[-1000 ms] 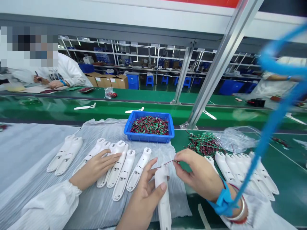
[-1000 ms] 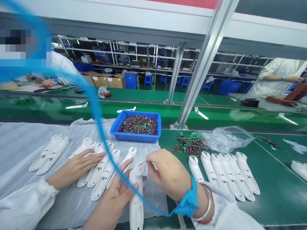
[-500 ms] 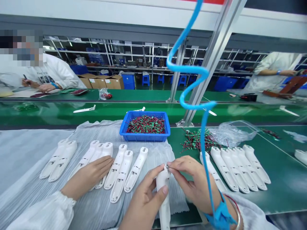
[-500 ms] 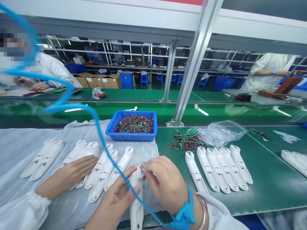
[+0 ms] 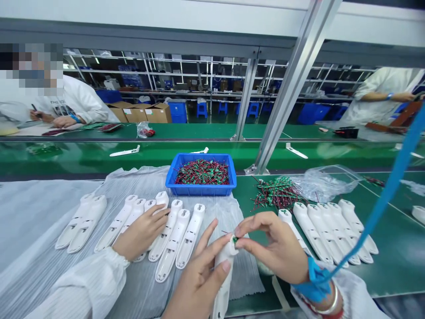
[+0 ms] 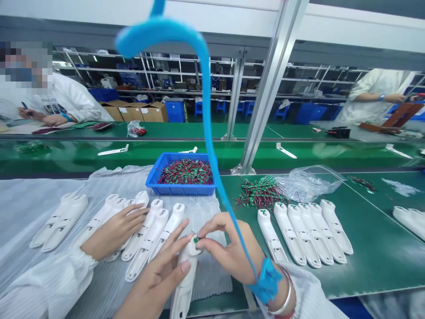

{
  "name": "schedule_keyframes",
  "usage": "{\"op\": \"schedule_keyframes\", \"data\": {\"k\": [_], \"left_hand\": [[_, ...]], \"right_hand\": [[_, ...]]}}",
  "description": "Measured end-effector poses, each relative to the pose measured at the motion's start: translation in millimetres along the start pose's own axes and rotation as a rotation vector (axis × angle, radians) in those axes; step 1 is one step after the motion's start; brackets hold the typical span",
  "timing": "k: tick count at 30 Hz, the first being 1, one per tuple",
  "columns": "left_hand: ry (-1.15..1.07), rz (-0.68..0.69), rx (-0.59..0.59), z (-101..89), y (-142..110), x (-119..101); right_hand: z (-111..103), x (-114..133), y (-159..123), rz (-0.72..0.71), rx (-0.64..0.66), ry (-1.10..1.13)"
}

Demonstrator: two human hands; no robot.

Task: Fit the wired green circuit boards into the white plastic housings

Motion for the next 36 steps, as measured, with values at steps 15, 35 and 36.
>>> {"op": "schedule_keyframes", "data": {"k": [15,35,36], "left_hand": [[-0.335,-0.084,0.235,20.0,-0.2,11.0],[0.214,0.274,0.07,-1.2,-12.5,-31.7],[0.192,0.272,0.068,-1.3,-13.0,-32.1]], "right_hand": [[13.8,-40.2,-14.3,0.569,0.102,0.595],[18.7,-20.4,-27.3,0.324,0.218,0.046],[16.6,-23.2,-28.6,0.349,0.195,0.044]]}}
Point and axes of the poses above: each hand's wrist, its own y-axis towards the middle knuckle, its own z-axis out of the palm, x = y × z, the point moved 9 cm from there along y, towards the middle knuckle, and after that the axes turned 1 degree about -y, right-handed, at the moved point
